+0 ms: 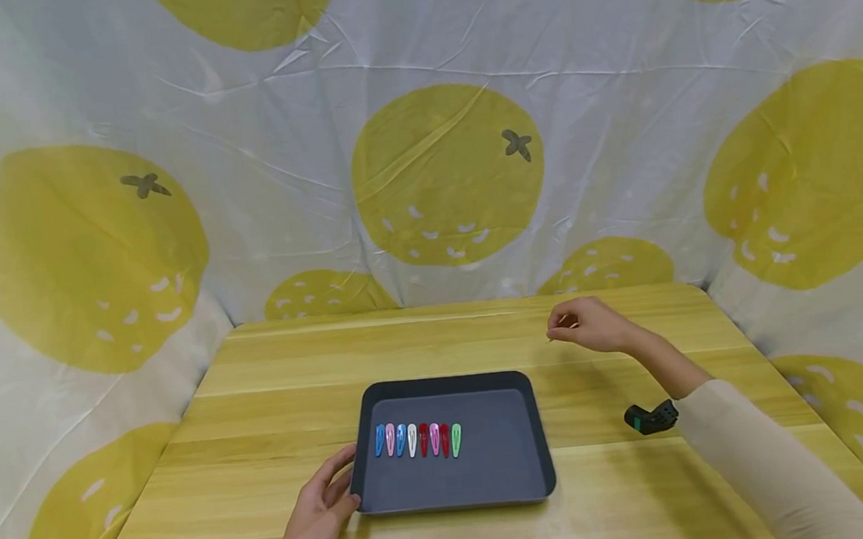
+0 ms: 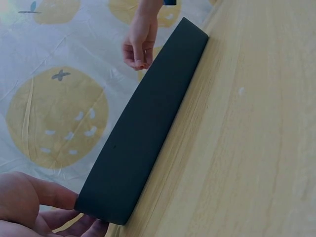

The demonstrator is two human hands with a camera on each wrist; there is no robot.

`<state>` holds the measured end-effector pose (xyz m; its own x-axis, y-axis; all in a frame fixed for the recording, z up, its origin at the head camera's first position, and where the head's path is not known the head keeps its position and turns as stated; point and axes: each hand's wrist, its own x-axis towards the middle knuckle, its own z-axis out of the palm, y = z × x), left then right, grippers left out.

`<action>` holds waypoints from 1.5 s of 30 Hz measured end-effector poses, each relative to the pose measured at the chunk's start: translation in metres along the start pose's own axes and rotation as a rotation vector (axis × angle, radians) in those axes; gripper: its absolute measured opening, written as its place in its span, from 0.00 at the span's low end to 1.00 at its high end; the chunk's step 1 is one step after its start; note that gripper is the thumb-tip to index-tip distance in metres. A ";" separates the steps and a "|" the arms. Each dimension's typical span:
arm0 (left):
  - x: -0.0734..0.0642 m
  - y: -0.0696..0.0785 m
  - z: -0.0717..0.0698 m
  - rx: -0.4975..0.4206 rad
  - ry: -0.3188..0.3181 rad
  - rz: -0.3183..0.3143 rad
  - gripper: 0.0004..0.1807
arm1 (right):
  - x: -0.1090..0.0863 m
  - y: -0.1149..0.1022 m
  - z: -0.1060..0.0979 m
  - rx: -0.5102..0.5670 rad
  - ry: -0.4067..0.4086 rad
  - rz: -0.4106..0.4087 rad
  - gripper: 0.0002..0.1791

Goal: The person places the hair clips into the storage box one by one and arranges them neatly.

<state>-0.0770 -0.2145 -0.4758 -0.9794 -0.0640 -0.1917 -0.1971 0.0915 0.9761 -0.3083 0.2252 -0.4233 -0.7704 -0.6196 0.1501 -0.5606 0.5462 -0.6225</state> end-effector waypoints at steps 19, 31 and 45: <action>0.000 0.003 0.002 -0.004 -0.003 -0.003 0.37 | 0.020 -0.027 0.030 0.078 -0.115 -0.081 0.03; -0.001 0.003 0.001 0.002 0.000 0.001 0.36 | 0.033 -0.051 0.046 0.118 -0.265 -0.145 0.05; -0.001 0.004 0.000 0.004 0.009 -0.012 0.36 | 0.043 -0.075 0.072 0.116 -0.413 -0.117 0.08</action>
<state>-0.0770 -0.2138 -0.4718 -0.9765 -0.0743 -0.2023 -0.2089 0.0949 0.9733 -0.2774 0.1174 -0.4253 -0.5042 -0.8599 -0.0802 -0.5810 0.4065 -0.7051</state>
